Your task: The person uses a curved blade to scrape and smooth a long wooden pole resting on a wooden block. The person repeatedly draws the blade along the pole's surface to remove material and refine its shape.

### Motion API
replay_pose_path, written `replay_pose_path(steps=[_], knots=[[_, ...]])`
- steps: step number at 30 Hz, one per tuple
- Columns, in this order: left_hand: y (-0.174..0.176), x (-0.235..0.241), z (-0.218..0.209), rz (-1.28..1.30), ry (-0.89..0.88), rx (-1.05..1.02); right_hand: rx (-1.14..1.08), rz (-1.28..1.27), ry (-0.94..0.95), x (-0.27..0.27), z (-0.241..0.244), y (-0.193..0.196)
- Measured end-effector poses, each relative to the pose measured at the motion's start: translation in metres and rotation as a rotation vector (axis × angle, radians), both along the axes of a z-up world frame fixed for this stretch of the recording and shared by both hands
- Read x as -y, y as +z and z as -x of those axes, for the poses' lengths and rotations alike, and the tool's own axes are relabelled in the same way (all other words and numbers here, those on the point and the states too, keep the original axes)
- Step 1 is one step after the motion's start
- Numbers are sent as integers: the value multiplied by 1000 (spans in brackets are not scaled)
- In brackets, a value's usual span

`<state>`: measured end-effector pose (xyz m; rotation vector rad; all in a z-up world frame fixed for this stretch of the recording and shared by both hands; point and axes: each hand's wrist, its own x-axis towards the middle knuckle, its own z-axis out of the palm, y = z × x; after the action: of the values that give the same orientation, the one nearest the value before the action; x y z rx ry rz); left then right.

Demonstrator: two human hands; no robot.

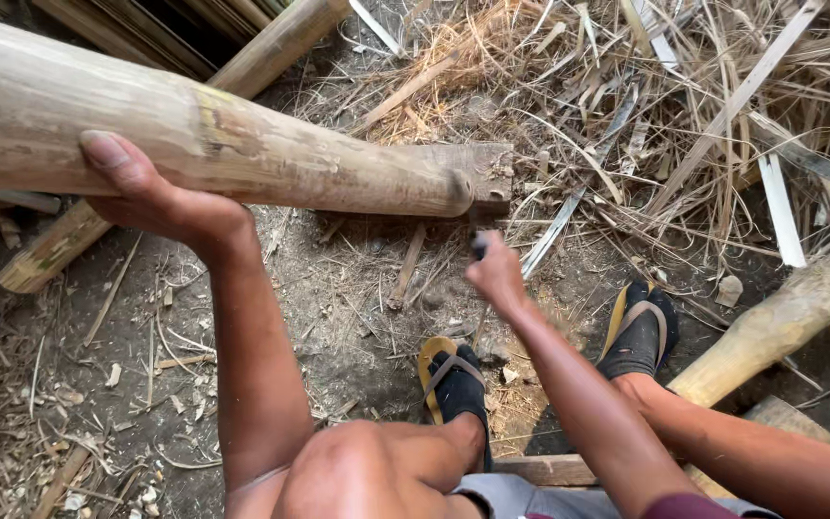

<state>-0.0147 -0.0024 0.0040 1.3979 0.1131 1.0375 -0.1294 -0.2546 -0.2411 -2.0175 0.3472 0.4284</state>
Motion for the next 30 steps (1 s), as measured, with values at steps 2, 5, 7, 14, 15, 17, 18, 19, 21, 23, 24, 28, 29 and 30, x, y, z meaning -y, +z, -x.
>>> replay_pose_path(steps=[2,5,7,14,15,17,18,19,21,23,24,28,29,30], knots=[[7,2,1,3,-1,30,-175,6,-54,10,-16,1],[12,5,0,-156,-31,-3,-183,27,7,18,-24,13],[6,10,8,-132,67,-21,-139,-35,5,14,-1,24],[12,14,1,-143,49,43,318,-28,26,-25,-1,12],[11,16,1,-156,113,1,158,-49,-82,-20,-9,2],[13,13,1,-183,237,-82,51,8,-155,-19,-14,-13],[12,16,-3,-174,222,-53,120,92,-127,-14,-19,-18],[11,19,-5,-165,208,-23,188,177,-99,-10,-20,-22],[6,23,-2,-172,185,-2,68,95,-37,-10,-2,-25],[9,24,-10,-216,181,9,216,82,20,-14,-5,-20],[7,23,-4,-211,176,6,398,116,37,-16,8,-19],[7,18,-11,-175,143,-12,4,-37,-64,-5,-4,-9],[5,17,-11,-155,133,-14,-39,-10,-51,5,-10,-7],[4,14,-12,-163,128,7,-87,6,-41,8,-15,-4]])
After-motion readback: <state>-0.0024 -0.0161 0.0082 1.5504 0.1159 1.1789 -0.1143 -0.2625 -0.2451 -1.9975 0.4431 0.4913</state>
